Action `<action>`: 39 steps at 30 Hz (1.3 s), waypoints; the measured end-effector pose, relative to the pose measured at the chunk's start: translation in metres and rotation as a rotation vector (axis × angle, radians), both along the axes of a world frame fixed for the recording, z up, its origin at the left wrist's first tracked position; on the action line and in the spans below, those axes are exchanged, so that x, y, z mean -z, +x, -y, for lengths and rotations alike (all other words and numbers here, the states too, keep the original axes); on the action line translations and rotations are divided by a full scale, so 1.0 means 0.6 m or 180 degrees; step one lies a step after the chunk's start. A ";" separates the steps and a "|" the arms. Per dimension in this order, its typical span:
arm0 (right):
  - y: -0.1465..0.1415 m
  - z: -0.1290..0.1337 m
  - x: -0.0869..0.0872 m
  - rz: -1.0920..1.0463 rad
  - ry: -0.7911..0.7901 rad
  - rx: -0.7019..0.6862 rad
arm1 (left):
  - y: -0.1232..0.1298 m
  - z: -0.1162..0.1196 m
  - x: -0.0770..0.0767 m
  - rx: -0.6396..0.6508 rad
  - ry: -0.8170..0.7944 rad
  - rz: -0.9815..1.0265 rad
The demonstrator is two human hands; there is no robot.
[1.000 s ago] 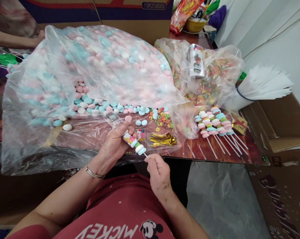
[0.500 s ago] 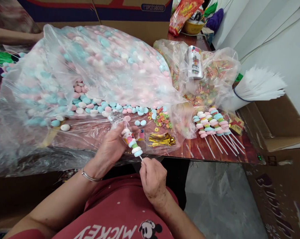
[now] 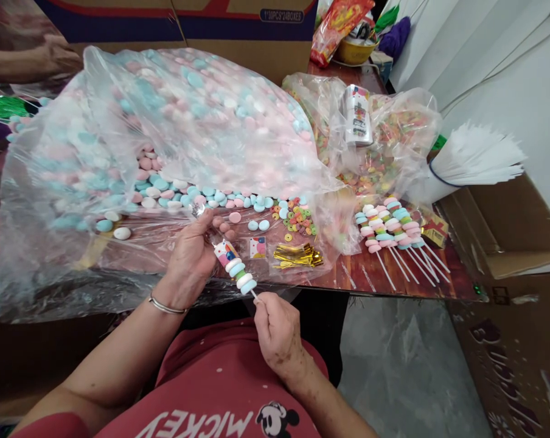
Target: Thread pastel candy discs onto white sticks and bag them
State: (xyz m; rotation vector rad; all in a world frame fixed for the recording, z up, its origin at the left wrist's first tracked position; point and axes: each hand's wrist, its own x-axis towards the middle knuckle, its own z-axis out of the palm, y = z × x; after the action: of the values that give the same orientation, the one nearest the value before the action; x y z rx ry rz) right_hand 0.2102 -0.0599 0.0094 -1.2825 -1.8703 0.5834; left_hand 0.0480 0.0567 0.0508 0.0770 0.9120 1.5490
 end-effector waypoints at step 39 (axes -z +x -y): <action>-0.017 0.002 0.016 -0.2337 -0.2211 0.0240 | 0.025 0.019 0.012 0.0520 0.0384 -0.0158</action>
State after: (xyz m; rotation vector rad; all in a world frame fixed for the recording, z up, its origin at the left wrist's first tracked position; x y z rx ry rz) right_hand 0.2000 -0.0610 0.0000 -1.2829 -1.0230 1.5122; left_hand 0.0632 0.0451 0.0436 0.2710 0.8295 1.4538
